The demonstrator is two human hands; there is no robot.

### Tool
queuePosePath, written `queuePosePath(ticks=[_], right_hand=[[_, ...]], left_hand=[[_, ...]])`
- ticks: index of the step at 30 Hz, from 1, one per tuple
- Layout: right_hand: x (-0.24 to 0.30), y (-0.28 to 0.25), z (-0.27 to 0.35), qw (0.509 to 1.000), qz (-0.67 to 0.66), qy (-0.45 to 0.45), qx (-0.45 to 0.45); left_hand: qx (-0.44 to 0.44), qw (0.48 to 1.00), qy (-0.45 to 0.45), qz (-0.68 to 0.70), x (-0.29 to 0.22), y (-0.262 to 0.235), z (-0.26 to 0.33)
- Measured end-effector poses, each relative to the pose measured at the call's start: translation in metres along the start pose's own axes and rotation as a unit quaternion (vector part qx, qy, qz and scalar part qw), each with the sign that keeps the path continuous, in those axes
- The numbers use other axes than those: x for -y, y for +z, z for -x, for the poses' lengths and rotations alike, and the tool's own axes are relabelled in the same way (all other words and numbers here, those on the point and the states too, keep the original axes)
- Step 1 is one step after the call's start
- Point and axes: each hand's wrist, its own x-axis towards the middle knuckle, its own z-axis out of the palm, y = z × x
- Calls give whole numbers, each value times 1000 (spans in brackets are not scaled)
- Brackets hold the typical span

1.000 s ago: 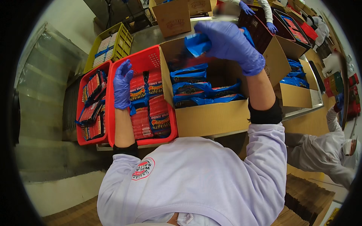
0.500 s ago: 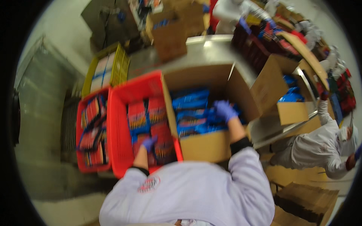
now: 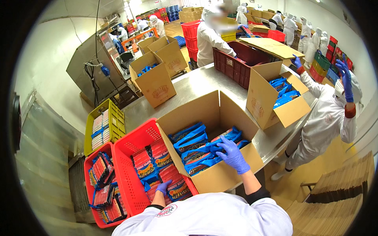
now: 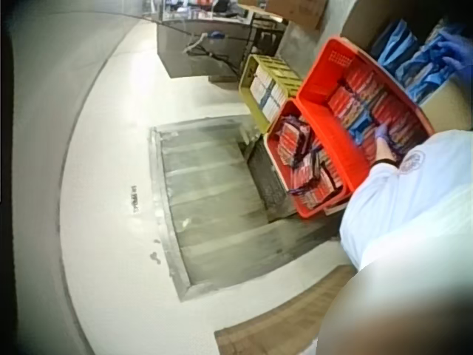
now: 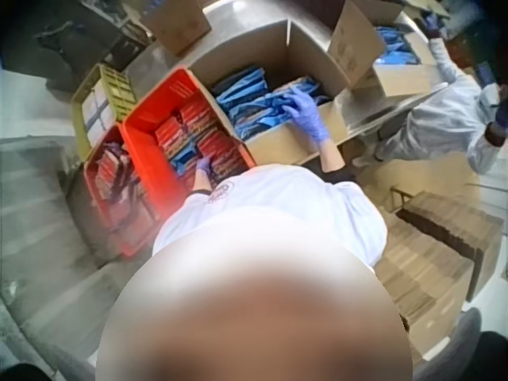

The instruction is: The person repeatedly picks packaged snack items from red plastic bins and places them into open cardboard boxes on a conveyor table. They handle multiple snack packages, arranging them inside the boxes while other workers perform similar tasks nearby.

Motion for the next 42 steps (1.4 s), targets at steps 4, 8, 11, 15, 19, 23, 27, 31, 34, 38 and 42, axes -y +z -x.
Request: queuePosePath(ticks=[4, 8, 11, 15, 19, 23, 27, 31, 34, 38, 42], right_hand=[[11, 3, -7, 999, -35, -25, -8], [28, 12, -19, 993, -102, -62, 14], [33, 17, -19, 986, -120, -110, 36], [41, 10, -20, 966, -243, -53, 67], [63, 11, -27, 923, -374, 76, 48], [91, 21, -58, 718, -656, 211, 97], [118, 5, -108, 610, -777, 81, 136], [84, -55, -156, 722, -682, 111, 12], [54, -97, -191, 963, -173, -205, -26], [32, -69, -217, 880, 287, -301, 228], [-43, 11, -165, 817, 348, -270, 373]], left_hand=[[74, 994, 81, 10, -34, 28, 29], [-57, 998, 21, -15, -27, 13, 15], [-109, 978, 177, -28, -48, 32, 43], [-179, 912, 362, -74, -117, 54, 139], [-225, 862, 453, -33, -181, 43, 213], [-104, 819, 527, 204, -223, 78, 275], [-6, 807, 564, 176, -227, 173, 307], [-88, 762, 620, -165, -200, 172, 230], [-186, 746, 531, -357, -168, 174, 174], [-86, 847, 437, -291, -173, 178, 190], [-53, 868, 420, -259, -175, 174, 192]])
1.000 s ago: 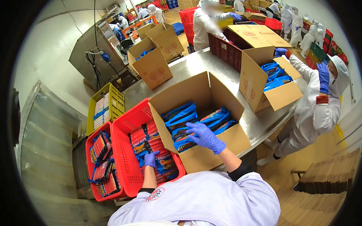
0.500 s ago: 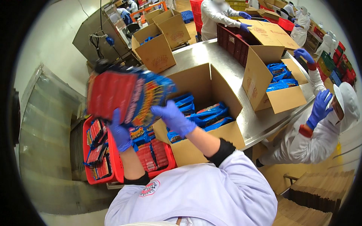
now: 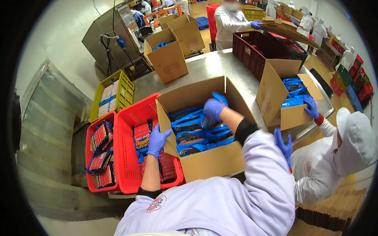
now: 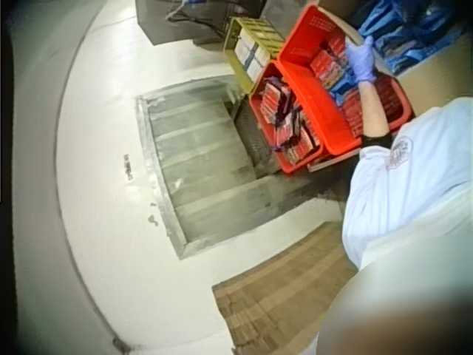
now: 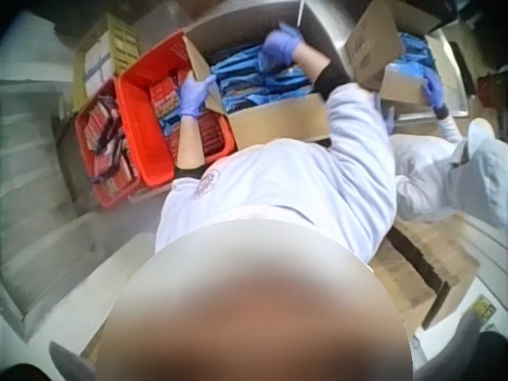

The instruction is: The person repeatedly picks packaged snack items from red plastic bins and places them into open cardboard boxes on a conveyor table. They handle multiple snack packages, arranging them inside the boxes while other workers perform similar tasks nearby.

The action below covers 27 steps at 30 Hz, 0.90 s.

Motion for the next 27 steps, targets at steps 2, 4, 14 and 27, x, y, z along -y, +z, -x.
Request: queuePosePath(ticks=[2, 4, 14, 27], right_hand=[[-4, 46, -2, 984, -152, 57, 74], [-16, 76, 8, 940, -292, 127, 118], [23, 96, 34, 889, -405, 183, -110], [169, 50, 126, 868, -322, 332, -178]], left_hand=[[-14, 1000, -7, 20, 7, 1, 3], [-18, 999, -4, 31, -4, 2, 5], [20, 999, -9, -26, -2, 1, -2], [83, 874, -205, 433, 114, -52, -43]])
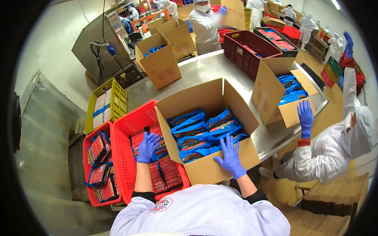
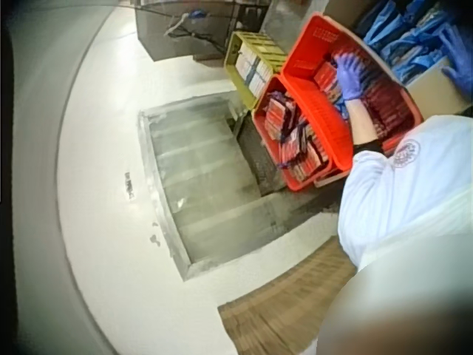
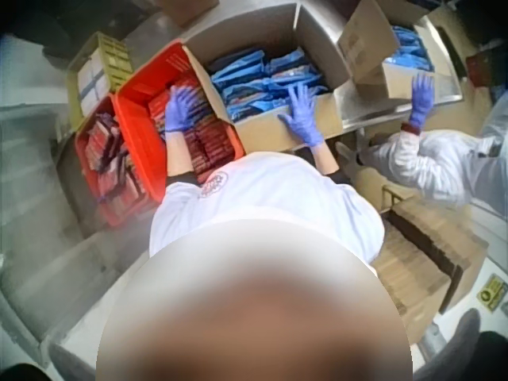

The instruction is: The person repeatedly picks packaged snack items from red plastic bins and places them into open cardboard boxes on a conveyor table. They handle multiple snack packages, arranging them inside the boxes while other workers perform similar tasks nearby.

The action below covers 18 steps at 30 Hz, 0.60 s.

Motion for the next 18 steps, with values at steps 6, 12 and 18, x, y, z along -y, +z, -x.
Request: queuePosePath(ticks=[6, 12, 18], right_hand=[[15, 13, 22, 996, 68, 60, -16], [24, 15, 23, 989, 107, 97, 41], [27, 14, 24, 984, 105, 134, 55]], left_hand=[[-410, 902, -117, 73, 71, -156, -44], [-336, 930, -30, 145, 115, -259, -89], [-630, 744, -217, 46, 77, -166, -104]])
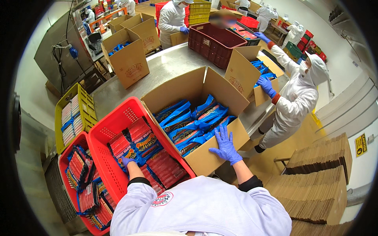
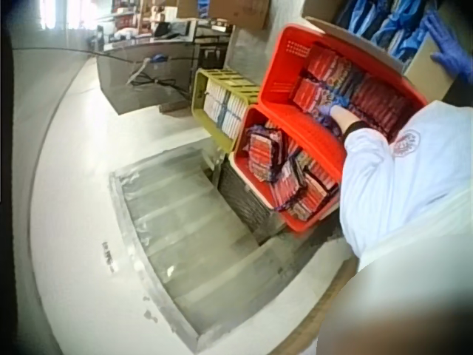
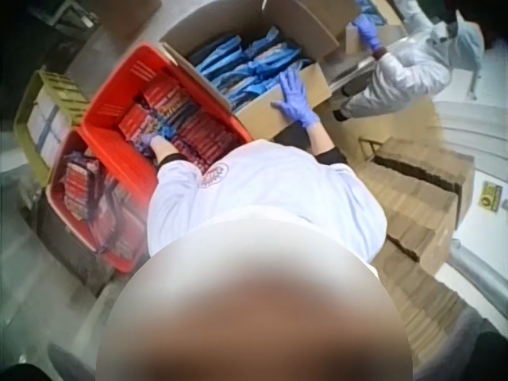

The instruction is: The person repeatedly picks packaged snack items from red plastic bins and places them into open cardboard boxes on a conveyor table. They handle multiple snack packages, arranging them inside the boxes while other workers perform similar tasks nearby.

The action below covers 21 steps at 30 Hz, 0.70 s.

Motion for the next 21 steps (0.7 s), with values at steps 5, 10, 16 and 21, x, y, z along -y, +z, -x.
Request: queuePosePath(ticks=[5, 10, 16, 21], right_hand=[[4, 3, -13, 1000, 5, -6, 11], [-6, 13, 6, 1000, -6, 5, 5], [-10, 18, -9, 999, -20, -29, -11], [-11, 20, -6, 999, -22, -23, -15]], left_hand=[[102, 981, 147, 71, 13, 3, -35], [144, 678, 445, -566, 7, -27, 16], [269, 961, 21, 55, 20, -26, -58], [288, 957, 23, 25, 33, -23, -91]])
